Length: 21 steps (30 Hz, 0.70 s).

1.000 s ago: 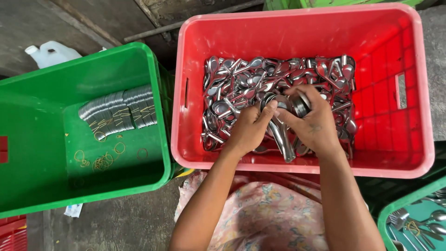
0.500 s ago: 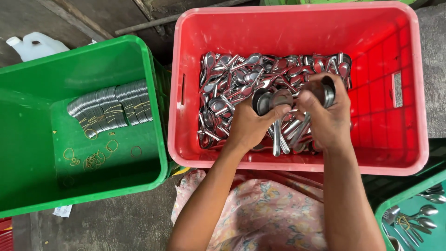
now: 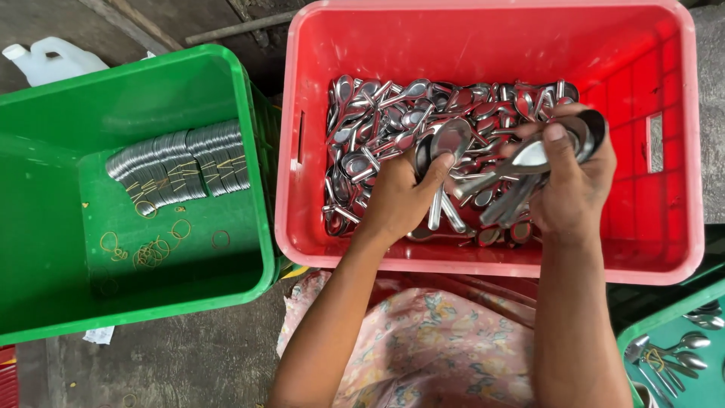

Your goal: Bundling metal spoons with rubber bands and placing them in a sorting bin.

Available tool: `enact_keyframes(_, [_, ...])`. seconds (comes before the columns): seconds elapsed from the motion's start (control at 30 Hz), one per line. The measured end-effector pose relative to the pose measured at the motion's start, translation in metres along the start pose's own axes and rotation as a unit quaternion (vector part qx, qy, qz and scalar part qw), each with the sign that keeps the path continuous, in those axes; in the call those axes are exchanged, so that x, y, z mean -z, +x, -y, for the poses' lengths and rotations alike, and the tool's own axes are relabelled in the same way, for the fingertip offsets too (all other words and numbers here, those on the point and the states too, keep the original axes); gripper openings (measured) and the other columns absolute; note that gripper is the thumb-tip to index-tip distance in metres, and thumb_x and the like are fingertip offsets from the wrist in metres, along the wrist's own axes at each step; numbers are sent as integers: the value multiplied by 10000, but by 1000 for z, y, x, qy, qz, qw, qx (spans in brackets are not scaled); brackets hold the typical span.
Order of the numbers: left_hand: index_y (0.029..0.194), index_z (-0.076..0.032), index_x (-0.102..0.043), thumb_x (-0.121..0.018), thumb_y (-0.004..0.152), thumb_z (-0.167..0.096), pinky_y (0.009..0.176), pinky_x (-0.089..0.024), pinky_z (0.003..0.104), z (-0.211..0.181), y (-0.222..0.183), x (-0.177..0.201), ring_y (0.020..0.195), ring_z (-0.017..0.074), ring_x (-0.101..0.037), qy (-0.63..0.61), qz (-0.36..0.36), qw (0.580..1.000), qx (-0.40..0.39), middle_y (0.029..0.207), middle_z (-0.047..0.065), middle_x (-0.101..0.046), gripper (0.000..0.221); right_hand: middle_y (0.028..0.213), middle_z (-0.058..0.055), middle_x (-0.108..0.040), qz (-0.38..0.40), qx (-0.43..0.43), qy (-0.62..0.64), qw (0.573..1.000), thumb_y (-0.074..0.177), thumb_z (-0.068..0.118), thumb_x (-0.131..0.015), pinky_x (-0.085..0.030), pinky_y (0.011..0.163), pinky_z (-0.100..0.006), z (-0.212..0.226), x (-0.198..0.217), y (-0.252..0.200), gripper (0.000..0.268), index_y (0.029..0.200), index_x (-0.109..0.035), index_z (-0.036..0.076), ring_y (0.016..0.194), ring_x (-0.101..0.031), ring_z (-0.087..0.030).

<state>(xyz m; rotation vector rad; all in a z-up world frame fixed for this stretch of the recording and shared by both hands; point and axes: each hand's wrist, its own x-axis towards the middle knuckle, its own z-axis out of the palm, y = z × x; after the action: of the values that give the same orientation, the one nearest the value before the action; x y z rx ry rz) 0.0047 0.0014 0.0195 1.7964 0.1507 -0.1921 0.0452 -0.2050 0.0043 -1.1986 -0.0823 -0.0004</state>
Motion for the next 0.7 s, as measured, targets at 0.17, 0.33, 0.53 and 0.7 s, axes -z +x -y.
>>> enact_keyframes(0.17, [919,-84,-772,-651,909,-391,477,-442,242,-1,1,-13,493,101,-608,-40,-1,999,32,631,20,-732,330,950,-41,-616,-28,-17,1,999,951,46,-686,-533,589,-269,-9,0,-4,372,1296,-558,103,725,-590,-114])
enact_keyframes(0.33, [1188,-89,-638,-552,967,-279,459,-451,303,-8,-5,-12,515,134,-593,40,144,988,-49,784,13,-777,304,849,5,-575,83,-54,-84,992,918,64,-745,-436,520,-189,-10,-16,-9,314,1173,-563,60,639,-514,-68])
enact_keyframes(0.53, [1202,-133,-700,-258,1040,-471,520,-532,281,8,1,0,592,129,-666,-27,130,991,-26,807,38,-693,579,1093,-123,-686,0,-27,23,999,1052,111,-641,-685,792,-340,2,6,-4,246,1270,-529,120,936,-756,-247])
enact_keyframes(0.7, [1089,-128,-699,-183,1002,-530,526,-413,368,-7,0,-2,542,175,-539,102,134,984,-61,642,3,-506,660,917,-56,-641,47,-29,-65,996,890,44,-730,-569,596,-232,-3,6,-6,437,1271,-530,118,695,-609,-117])
